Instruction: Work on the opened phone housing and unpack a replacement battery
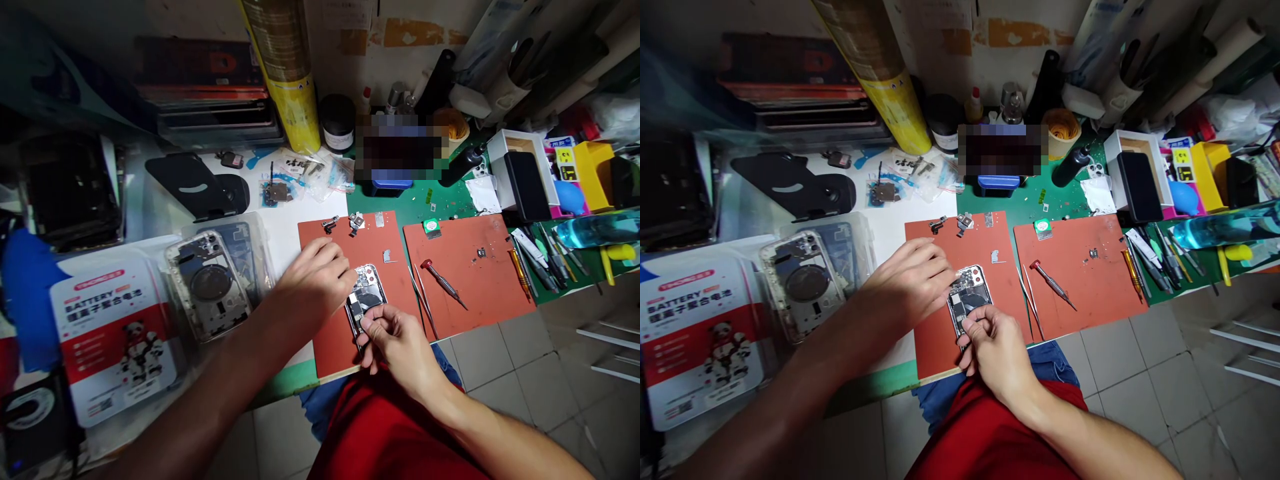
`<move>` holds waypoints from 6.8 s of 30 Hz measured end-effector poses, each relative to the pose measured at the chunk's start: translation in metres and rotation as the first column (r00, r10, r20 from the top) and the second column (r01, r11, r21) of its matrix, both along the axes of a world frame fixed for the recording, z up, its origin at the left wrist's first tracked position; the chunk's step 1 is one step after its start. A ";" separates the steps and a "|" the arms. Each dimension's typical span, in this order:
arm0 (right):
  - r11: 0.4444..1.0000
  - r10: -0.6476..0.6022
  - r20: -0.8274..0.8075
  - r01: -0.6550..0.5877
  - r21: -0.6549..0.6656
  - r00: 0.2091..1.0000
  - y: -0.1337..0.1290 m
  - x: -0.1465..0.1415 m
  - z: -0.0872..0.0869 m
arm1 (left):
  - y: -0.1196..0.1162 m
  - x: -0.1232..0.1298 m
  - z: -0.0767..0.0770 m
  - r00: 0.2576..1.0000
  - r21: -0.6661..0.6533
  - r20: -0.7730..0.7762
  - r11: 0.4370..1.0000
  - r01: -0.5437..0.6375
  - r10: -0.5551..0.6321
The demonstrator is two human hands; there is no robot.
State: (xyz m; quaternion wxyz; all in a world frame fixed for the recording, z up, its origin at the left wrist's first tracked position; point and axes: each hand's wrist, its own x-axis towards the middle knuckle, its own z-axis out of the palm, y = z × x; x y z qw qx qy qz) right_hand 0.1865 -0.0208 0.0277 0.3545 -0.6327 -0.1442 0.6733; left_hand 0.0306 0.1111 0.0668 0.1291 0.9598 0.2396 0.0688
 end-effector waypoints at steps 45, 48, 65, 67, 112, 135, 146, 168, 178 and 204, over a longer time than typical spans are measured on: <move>0.913 0.246 0.637 -0.395 0.101 0.731 -0.025 0.013 0.017 | -0.061 -0.024 -0.046 0.959 -0.178 0.167 0.963 -0.201 0.230; 0.919 0.220 0.639 -0.375 0.117 0.737 -0.027 0.012 0.016 | -0.063 -0.025 -0.045 0.967 -0.188 0.162 0.968 -0.164 0.195; 0.864 0.023 0.999 -0.503 0.003 0.046 -0.050 0.084 0.001 | -0.054 -0.020 -0.054 0.985 -0.025 0.123 0.992 -0.122 0.125; 0.845 -0.066 0.994 -0.525 0.100 0.082 -0.053 0.089 0.006 | -0.055 -0.021 -0.050 0.984 -0.036 0.112 0.990 -0.136 0.139; 0.903 -0.334 0.144 0.272 0.333 0.932 -0.042 0.031 -0.002 | -0.056 -0.014 -0.029 0.982 -0.176 0.022 0.967 -0.183 0.190; 0.928 -0.281 0.135 0.234 0.290 0.950 -0.042 0.038 -0.008 | -0.049 -0.014 -0.027 0.987 -0.218 -0.035 0.963 -0.159 0.155; 0.927 -0.223 0.133 0.168 0.335 0.966 -0.048 0.041 -0.009 | -0.048 -0.014 -0.029 0.985 -0.242 0.008 0.956 -0.166 0.173; 0.880 0.054 0.848 -0.427 0.209 0.527 -0.043 0.088 0.028 | -0.090 -0.021 -0.035 0.777 -0.328 0.249 0.805 -0.494 0.578; 0.855 0.023 0.918 -0.467 -0.224 -0.397 -0.024 0.133 0.022 | -0.152 -0.016 -0.056 0.461 -0.778 0.143 0.388 -0.495 0.876; 0.966 -0.047 0.513 -0.091 0.241 0.857 -0.029 0.029 0.012 | -0.179 0.007 -0.037 0.221 -0.999 -0.035 -0.032 -0.018 0.975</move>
